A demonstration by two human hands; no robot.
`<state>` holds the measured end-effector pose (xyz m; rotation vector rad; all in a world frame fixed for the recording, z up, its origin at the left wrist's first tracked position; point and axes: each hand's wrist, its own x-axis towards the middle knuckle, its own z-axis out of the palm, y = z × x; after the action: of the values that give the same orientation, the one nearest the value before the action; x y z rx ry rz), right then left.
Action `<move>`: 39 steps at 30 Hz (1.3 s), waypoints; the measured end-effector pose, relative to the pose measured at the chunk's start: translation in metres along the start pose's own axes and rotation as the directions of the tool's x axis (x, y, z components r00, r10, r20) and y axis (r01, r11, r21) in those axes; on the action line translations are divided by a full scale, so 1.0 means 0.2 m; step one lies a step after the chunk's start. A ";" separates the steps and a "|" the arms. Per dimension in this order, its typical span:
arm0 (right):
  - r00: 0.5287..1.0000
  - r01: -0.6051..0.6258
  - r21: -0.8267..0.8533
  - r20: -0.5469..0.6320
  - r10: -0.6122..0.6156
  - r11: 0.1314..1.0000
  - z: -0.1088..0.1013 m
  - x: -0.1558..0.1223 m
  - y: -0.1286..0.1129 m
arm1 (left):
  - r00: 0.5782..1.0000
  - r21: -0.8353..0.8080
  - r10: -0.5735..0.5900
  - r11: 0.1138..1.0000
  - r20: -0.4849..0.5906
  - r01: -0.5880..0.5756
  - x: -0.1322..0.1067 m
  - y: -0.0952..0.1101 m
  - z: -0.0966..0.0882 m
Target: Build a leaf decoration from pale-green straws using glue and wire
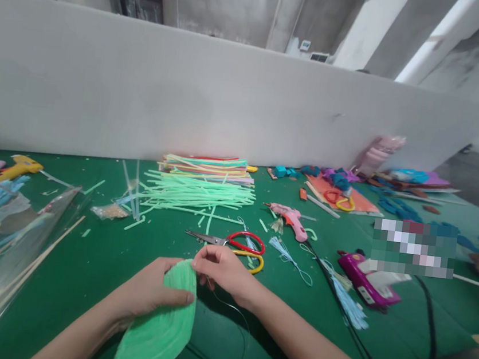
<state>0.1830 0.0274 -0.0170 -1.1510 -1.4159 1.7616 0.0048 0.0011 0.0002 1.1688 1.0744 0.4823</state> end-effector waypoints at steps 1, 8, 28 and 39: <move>1.000 0.000 0.005 0.001 0.000 1.000 0.00 0.00 0.00 | 1.000 0.011 0.016 1.000 0.001 -0.016 0.00 0.00 0.00; 0.999 -0.018 0.013 0.051 0.017 1.000 0.00 0.01 0.01 | 0.998 -0.093 0.011 0.996 0.067 -0.004 0.00 0.01 0.00; 0.996 -0.009 0.023 0.093 0.007 1.000 -0.06 0.00 -0.04 | 0.998 -0.101 -0.009 0.995 -0.067 0.002 -0.01 -0.01 -0.04; 0.990 0.129 0.023 -0.056 -0.128 0.991 -0.04 0.01 -0.01 | 0.999 -0.060 -0.004 0.998 -0.044 0.001 0.00 -0.02 0.00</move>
<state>0.1887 0.0323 -0.0153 -1.0608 -1.3985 1.6433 0.0041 -0.0006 -0.0030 1.1087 1.0924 0.5371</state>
